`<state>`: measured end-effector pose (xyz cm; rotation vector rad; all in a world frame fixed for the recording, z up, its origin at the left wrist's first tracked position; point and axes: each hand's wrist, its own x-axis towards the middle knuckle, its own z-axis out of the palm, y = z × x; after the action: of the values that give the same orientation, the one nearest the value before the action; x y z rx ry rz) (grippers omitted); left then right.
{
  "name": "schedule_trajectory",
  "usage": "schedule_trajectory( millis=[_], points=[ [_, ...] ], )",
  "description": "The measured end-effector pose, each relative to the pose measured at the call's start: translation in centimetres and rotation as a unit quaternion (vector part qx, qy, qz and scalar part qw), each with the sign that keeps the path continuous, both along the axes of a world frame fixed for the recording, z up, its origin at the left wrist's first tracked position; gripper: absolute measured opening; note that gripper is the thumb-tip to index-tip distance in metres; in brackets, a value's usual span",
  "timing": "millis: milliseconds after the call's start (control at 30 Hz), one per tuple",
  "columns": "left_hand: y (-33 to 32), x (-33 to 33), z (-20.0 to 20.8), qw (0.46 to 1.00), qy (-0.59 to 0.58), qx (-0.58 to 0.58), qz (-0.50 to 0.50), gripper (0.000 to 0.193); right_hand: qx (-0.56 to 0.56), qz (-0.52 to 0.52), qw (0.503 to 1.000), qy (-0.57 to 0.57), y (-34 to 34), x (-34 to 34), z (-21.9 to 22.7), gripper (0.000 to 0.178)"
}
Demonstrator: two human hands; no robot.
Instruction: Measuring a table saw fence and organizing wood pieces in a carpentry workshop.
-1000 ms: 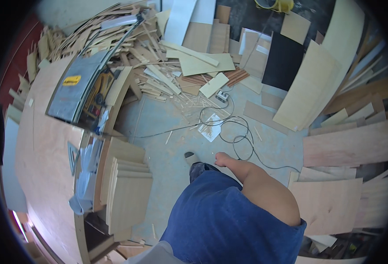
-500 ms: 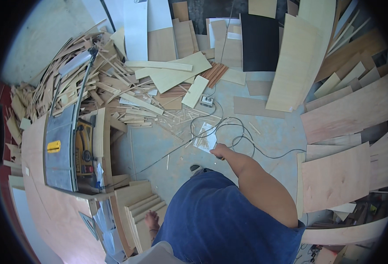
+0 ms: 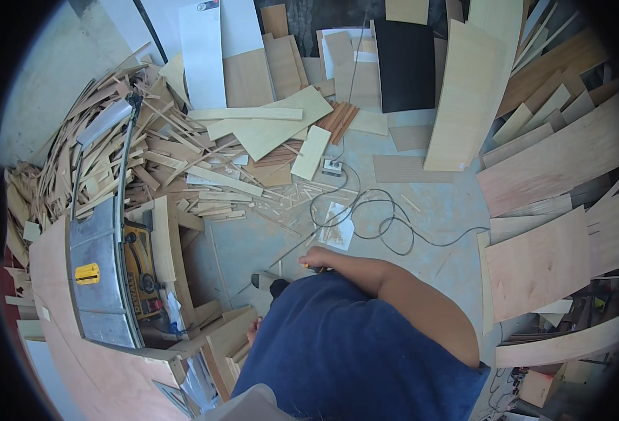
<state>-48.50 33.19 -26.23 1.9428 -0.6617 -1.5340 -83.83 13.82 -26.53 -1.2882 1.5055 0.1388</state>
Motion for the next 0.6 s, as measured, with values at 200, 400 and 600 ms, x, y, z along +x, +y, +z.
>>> schedule_trajectory(
  millis=[200, 400, 600],
  points=[
    [-7.7, 7.2, 2.8, 0.976, -0.197, -0.019, -0.087, 0.030, -0.052, 0.104, 0.993, 0.034, -4.8, 9.1, 0.6, 0.068],
    [-16.2, 19.1, 4.2, 0.992, -0.063, -0.045, -0.097, 0.027, 0.028, 0.047, 0.998, 0.025, -9.8, 13.6, 2.6, 0.068],
    [-21.8, 27.7, -1.1, 1.000, 0.020, 0.007, 0.000, 0.024, 0.025, -0.090, 0.996, -0.011, -8.0, 11.7, 7.2, 0.040]
  ],
)
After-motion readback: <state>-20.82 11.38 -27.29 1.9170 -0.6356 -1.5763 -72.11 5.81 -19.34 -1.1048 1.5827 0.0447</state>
